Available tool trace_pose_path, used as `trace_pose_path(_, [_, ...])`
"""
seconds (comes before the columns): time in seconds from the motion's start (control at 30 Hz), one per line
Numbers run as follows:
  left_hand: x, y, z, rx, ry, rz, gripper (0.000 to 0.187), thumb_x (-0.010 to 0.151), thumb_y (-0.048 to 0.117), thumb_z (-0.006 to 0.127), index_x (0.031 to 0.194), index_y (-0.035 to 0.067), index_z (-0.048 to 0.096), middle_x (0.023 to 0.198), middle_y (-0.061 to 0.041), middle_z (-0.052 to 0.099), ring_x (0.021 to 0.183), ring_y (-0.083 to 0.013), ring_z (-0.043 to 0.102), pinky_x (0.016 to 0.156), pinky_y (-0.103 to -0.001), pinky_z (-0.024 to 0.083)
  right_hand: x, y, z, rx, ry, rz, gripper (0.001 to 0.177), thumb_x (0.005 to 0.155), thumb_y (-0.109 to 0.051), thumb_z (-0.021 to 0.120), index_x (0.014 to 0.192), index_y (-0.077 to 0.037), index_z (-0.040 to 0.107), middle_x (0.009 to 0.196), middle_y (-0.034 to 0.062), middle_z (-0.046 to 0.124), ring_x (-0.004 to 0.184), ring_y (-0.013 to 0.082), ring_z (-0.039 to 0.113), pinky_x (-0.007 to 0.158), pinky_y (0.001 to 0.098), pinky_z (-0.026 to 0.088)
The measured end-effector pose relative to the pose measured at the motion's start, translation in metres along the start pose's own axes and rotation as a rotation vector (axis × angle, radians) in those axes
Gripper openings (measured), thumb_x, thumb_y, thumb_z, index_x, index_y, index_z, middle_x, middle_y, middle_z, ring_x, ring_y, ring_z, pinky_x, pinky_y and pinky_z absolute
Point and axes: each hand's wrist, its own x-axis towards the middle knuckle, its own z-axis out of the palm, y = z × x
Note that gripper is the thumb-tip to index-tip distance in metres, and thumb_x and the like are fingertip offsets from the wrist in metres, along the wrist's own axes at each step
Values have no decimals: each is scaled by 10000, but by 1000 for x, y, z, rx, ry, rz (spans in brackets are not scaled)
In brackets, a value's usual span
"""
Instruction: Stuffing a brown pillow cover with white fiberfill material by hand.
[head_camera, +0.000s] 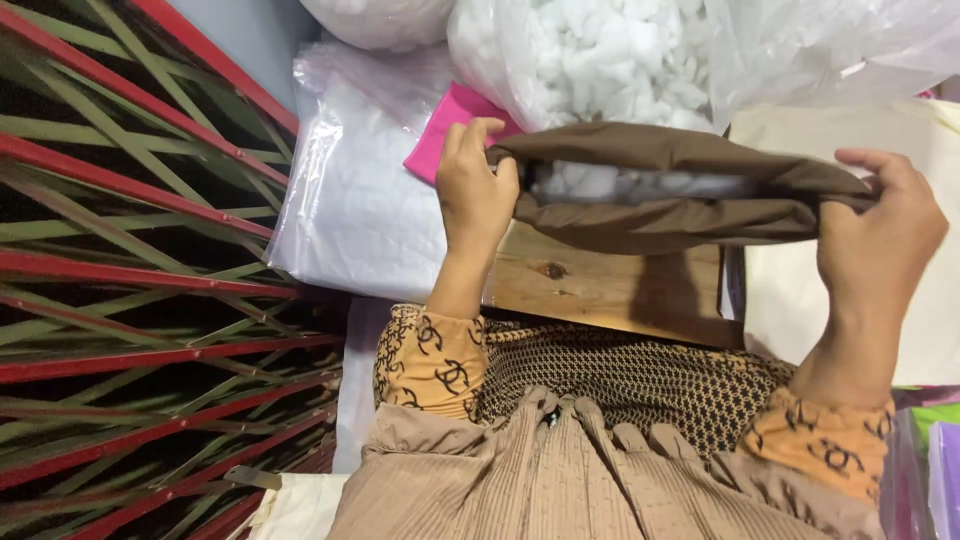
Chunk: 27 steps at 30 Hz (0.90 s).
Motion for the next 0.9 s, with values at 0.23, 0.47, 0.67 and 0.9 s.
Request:
trace_pose_path(0.23, [18,1,-4,-457,-271,-674,126,854,190,575,784,150,477,768,36,490,729,-122,447,670,-307,402,15,-26,19,618,-133,571,247,919,-56,428,1112,-188,507,1024,-11,549,924,85,506,720,236,427])
trace_pose_path(0.47, [21,-3,-24,-1770,-348,-839,186,885,197,737,1050,117,710,1008,-65,754,934,-203,699,837,-346,572,23,-46,2,1442,-57,841,367,833,-36,672,1181,-149,644,1073,66,700,928,176,702,752,257,614])
trace_pose_path(0.67, [16,-17,-21,-1800,-340,-653,368,993,59,676,1352,59,597,1304,-146,682,1086,-238,699,956,-369,615,18,-18,13,1983,-130,707,272,1033,-80,636,1287,-7,702,1374,179,708,1319,332,680,1157,454,587])
trace_pose_path(0.9, [15,-13,-28,-1732,-333,-423,333,947,40,789,1238,74,631,1216,-111,720,1077,-237,702,892,-358,595,12,-19,17,1436,-128,577,633,795,-86,833,1372,-211,604,1324,85,722,1099,157,739,836,190,612])
